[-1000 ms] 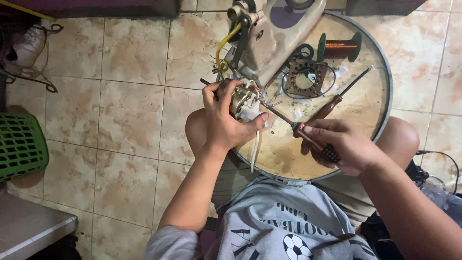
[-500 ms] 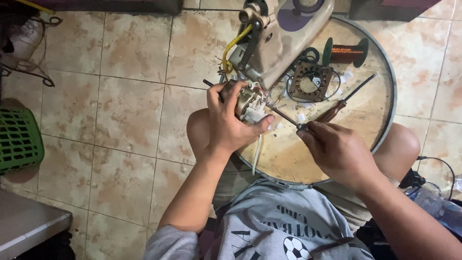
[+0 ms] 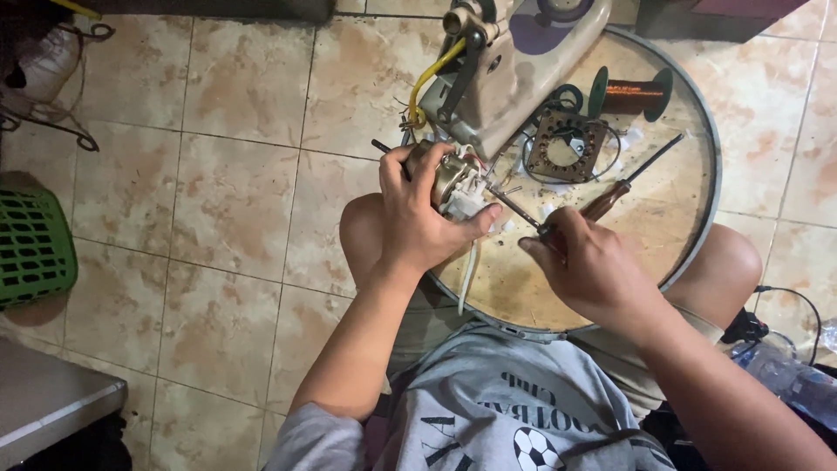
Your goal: A person is disassembling a small electric motor using a screwdriver to pry components apart and disconnect wires.
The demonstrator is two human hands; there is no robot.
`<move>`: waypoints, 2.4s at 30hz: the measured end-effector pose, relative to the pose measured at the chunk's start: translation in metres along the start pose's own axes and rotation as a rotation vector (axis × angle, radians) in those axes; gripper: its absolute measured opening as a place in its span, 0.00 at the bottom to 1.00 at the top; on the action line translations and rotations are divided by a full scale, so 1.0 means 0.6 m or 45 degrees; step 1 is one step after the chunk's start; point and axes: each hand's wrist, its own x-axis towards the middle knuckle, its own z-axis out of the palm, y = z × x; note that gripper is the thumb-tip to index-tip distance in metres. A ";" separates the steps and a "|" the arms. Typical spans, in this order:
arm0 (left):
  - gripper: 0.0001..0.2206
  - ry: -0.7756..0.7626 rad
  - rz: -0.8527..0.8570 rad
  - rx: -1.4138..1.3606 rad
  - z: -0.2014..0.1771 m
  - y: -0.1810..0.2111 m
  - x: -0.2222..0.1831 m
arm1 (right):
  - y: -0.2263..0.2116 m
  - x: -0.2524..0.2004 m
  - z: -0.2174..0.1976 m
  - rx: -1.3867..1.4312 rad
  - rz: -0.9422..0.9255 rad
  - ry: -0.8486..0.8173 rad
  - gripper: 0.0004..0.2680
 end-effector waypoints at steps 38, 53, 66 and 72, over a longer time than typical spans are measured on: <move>0.35 -0.047 -0.074 -0.155 -0.024 -0.013 0.006 | 0.026 -0.046 -0.011 1.553 0.460 -0.023 0.13; 0.40 -0.100 -0.182 -0.226 -0.018 -0.034 -0.007 | 0.022 -0.050 -0.005 1.610 0.447 0.007 0.14; 0.40 -0.114 -0.202 -0.262 -0.018 -0.033 -0.008 | 0.030 -0.049 0.001 1.640 0.373 -0.021 0.14; 0.40 -0.126 -0.176 -0.213 -0.021 -0.026 -0.008 | 0.004 -0.050 -0.024 1.918 0.488 -0.043 0.11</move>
